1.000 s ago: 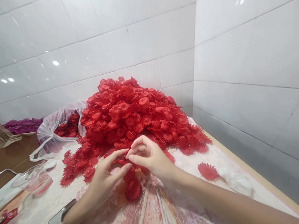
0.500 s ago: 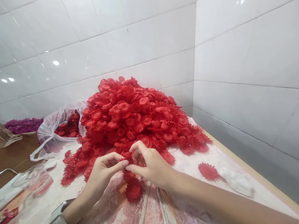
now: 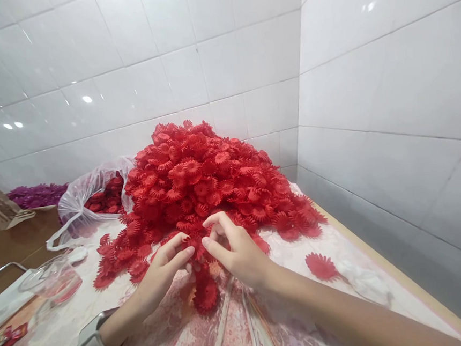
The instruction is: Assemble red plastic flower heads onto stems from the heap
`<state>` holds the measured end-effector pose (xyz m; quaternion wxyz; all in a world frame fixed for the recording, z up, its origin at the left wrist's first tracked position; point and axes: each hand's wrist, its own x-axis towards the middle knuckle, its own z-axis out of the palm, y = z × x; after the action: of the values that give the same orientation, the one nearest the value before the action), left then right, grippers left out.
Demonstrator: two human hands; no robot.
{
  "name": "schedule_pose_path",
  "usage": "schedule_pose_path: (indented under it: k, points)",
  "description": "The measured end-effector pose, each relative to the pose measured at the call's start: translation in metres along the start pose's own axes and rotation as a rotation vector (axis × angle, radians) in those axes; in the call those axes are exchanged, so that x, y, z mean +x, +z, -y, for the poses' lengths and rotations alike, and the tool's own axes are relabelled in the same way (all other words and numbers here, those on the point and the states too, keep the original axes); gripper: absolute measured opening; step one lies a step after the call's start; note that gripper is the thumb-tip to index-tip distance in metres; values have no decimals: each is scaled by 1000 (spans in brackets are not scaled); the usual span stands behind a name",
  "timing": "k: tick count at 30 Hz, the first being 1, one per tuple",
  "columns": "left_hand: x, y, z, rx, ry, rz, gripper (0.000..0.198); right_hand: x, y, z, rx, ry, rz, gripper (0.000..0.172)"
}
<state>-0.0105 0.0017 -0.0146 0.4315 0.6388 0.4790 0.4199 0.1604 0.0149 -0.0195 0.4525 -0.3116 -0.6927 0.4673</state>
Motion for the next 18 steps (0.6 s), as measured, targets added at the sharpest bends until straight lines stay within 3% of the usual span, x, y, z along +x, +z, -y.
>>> schedule_pose_path:
  k: [3,7,11,18]
  points:
    - [-1,0,-1,-5,28,53,14,0,2,-3,10,-26,91,13]
    - [-7,2,-10,-30,-26,223,23,-1,4,-4,8,-68,151,11]
    - [-13,5,-16,32,-37,152,30,-3,3,-1,-50,-65,168,17]
    - [-7,3,-4,169,-56,62,49,-4,2,2,-38,-106,-127,10]
